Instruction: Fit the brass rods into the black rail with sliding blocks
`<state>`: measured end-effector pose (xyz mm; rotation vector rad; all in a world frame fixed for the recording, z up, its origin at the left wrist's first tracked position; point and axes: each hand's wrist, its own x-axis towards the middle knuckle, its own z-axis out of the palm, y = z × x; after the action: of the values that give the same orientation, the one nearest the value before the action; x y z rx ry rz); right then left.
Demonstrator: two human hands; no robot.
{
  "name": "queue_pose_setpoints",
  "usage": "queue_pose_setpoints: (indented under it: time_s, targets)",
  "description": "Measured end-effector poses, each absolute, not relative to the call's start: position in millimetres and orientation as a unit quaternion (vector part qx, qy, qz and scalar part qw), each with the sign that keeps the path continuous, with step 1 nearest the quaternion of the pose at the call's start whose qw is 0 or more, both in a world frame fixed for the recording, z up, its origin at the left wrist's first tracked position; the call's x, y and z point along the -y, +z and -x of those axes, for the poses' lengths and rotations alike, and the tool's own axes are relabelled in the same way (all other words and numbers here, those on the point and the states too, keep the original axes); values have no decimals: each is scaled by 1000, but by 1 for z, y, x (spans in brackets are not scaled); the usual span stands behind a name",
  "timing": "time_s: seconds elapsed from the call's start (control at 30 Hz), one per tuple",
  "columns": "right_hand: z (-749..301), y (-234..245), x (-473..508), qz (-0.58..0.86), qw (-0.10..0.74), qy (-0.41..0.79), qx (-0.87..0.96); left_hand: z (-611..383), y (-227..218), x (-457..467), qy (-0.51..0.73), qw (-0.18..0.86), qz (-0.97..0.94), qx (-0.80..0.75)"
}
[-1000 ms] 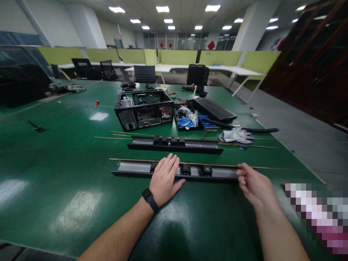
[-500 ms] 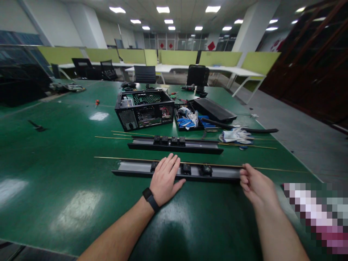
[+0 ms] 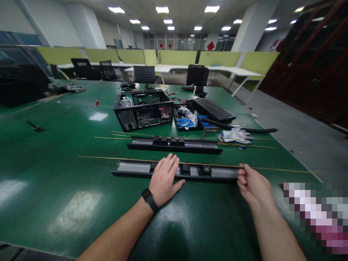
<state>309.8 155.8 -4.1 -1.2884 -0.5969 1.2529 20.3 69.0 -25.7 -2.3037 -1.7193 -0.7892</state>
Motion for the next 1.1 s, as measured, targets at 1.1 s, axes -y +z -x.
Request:
queue_pose_setpoints:
  time_s: [1.1]
  targets:
    - [-282,-3,-144,517,510,616,304,-19,-27,-69,-267,85,772,570]
